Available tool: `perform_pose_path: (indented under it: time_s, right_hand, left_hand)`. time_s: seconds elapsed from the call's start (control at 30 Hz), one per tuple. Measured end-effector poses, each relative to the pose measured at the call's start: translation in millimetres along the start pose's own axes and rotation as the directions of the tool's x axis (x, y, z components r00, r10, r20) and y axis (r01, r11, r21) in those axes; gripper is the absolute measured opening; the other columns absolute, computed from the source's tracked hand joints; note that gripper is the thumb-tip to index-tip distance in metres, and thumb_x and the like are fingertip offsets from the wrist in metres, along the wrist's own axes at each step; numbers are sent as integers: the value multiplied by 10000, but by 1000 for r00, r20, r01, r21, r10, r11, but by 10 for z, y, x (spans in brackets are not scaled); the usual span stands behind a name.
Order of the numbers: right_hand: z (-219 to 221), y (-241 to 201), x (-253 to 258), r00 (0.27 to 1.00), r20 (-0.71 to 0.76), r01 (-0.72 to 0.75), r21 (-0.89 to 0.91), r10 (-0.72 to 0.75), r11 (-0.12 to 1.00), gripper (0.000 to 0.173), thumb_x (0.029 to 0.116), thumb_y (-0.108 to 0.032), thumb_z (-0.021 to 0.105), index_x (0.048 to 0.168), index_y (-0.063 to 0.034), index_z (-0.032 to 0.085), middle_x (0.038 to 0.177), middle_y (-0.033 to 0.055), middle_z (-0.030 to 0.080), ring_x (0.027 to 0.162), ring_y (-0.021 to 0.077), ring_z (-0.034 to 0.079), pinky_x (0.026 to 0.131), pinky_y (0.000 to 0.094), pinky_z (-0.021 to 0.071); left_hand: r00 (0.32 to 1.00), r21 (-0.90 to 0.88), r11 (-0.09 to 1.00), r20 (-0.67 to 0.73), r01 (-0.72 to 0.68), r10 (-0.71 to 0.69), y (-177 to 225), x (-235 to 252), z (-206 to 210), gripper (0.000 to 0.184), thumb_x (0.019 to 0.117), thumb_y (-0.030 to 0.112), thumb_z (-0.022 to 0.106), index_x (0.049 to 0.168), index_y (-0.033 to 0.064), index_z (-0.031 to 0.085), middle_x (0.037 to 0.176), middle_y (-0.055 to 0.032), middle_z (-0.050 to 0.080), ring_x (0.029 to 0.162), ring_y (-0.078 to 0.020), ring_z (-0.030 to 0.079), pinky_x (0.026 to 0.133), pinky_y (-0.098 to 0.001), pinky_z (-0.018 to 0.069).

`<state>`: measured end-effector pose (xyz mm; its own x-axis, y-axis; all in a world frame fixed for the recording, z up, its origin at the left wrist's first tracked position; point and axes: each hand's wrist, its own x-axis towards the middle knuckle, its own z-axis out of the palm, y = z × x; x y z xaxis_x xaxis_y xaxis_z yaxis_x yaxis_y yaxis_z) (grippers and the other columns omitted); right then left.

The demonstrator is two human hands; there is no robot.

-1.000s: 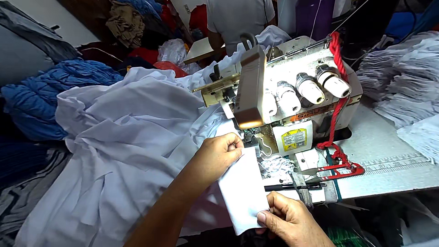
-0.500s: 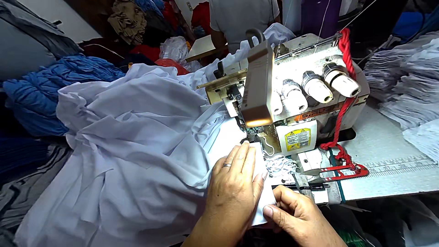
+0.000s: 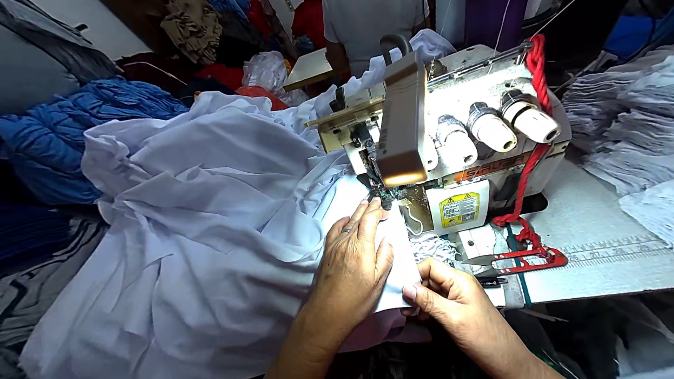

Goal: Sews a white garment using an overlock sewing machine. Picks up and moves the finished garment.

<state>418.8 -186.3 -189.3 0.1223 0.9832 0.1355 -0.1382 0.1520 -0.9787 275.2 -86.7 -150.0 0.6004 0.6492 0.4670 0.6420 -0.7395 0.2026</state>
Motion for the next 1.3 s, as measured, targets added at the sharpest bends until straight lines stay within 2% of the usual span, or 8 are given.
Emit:
perform_pose_path:
  time_s: [0.1, 0.2, 0.3, 0.37, 0.63, 0.87, 1.07, 1.3]
  right_hand:
    - [3, 30, -4, 996, -56, 56, -119, -63, 991, 174, 955, -257, 664, 920, -99, 729, 880, -52, 683, 810, -41, 639, 715, 124, 524]
    - [-8, 16, -18, 993, -91, 58, -136, -71, 989, 193, 954, -256, 658, 928, -88, 750, 1061, 2, 699, 954, -11, 653, 815, 142, 539]
    - [9, -11, -45, 998, -66, -5, 16, 6, 1000, 110, 990, -160, 618, 1016, -72, 677, 843, -55, 690, 778, -15, 663, 723, 160, 557]
    - [29, 12, -85, 999, -42, -15, 76, 18, 997, 118, 995, -123, 583, 1081, -66, 640, 810, -75, 692, 749, -14, 666, 708, 176, 563]
    - [34, 9, -264, 999, 6, 41, 44, -41, 998, 396, 917, 53, 528, 1312, 49, 504, 1088, 7, 738, 974, 17, 702, 875, 210, 581]
    - [66, 130, -287, 980, -87, 166, -153, -181, 974, 386, 935, -34, 610, 1304, 71, 566, 925, -14, 758, 815, -8, 707, 774, 168, 588]
    - [49, 123, -296, 960, -73, 245, -248, -271, 937, 441, 929, -41, 614, 1352, 70, 558, 866, 0, 742, 759, -7, 690, 743, 159, 581]
    - [34, 108, -291, 937, -16, 325, -332, -349, 886, 392, 905, -13, 579, 1291, 43, 621, 896, 66, 743, 755, -5, 673, 713, 133, 553]
  left_hand:
    - [998, -15, 998, -21, -67, 66, -43, -55, -4, 408, 1015, 297, 435, 1244, 70, 685, 1385, -94, 655, 1389, -228, 536, 1119, -500, 396]
    - [973, -51, 981, -148, -188, 178, -34, -230, 21, 357, 1056, 318, 460, 1111, 102, 740, 1255, -85, 722, 1330, -236, 592, 1143, -557, 385]
    - [934, -69, 950, -218, -304, 283, 15, -456, 41, 330, 1098, 404, 417, 1105, 185, 664, 1206, -9, 717, 1312, -141, 579, 1195, -465, 326]
    - [911, -41, 936, -251, -349, 328, 45, -565, 84, 310, 1090, 421, 429, 1141, 203, 644, 1203, 10, 686, 1273, -104, 581, 1196, -406, 314]
    - [887, -17, 938, -331, -347, 322, 18, -672, 194, 121, 1056, 285, 562, 1088, 200, 641, 1134, 21, 672, 1182, -100, 611, 1166, -390, 352]
    - [888, -69, 936, -348, -344, 300, 110, -622, 221, 136, 1040, 242, 588, 958, 163, 663, 983, 30, 695, 1069, -76, 647, 1149, -347, 374]
    - [871, -51, 921, -348, -387, 346, 117, -647, 140, 136, 1042, 238, 585, 958, 154, 650, 949, 22, 676, 1029, -81, 645, 1133, -344, 378]
    - [867, -2, 926, -350, -378, 354, 124, -695, 121, 91, 1042, 220, 580, 1001, 164, 638, 968, 26, 655, 1050, -82, 629, 1158, -364, 345]
